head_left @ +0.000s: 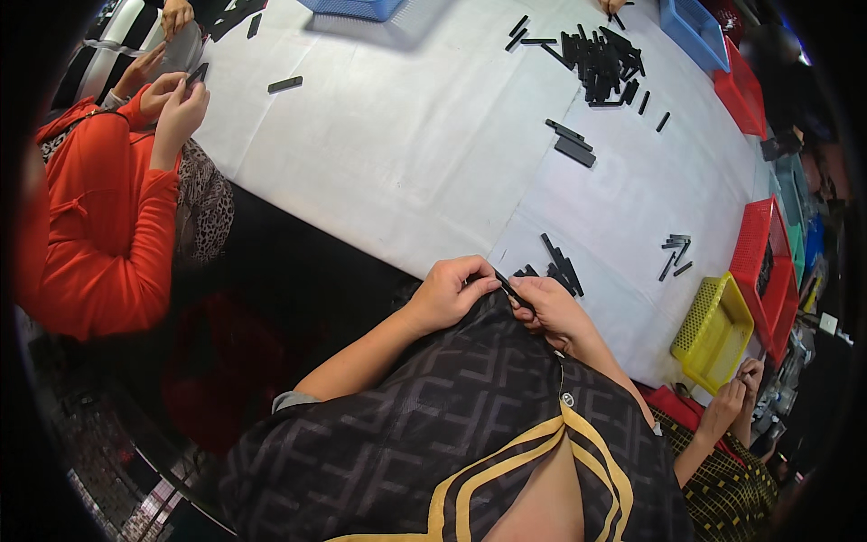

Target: The person assembles small black plastic components by hand at a shared table. They pick up individual pieces, fit them together, and place the assembled units into a yellow basket while other workers perform similar tasks nearby.

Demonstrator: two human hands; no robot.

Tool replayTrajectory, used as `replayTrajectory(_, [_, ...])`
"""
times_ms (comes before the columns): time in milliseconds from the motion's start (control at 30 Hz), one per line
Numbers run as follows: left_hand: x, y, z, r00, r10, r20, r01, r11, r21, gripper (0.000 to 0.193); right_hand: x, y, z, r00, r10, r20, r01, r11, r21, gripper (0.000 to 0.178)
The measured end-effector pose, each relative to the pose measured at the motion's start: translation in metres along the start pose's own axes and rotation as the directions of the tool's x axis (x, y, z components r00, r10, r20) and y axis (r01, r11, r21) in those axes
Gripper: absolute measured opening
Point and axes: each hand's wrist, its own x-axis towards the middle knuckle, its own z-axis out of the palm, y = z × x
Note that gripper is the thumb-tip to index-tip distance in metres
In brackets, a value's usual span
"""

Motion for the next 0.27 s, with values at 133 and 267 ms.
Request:
replayTrajectory(133, [0.0001, 0.0003, 0.0073, 0.982, 0.179, -0.059, -0.167, 0.972, 0.164, 0.014, 0.0042, 0.0004, 0.0037, 0.998, 0.055, 0.005, -0.055, 0.998, -0.010, 0.026])
replayTrajectory(267, [-0.0011, -0.0012, 0.0034, 0.974, 0.214, -0.076, -0.180, 0.931, 0.317, 0.017, 0.0044, 0.0013, -0.0057, 0.983, 0.151, 0.103, -0.158, 0.985, 0.068, 0.023])
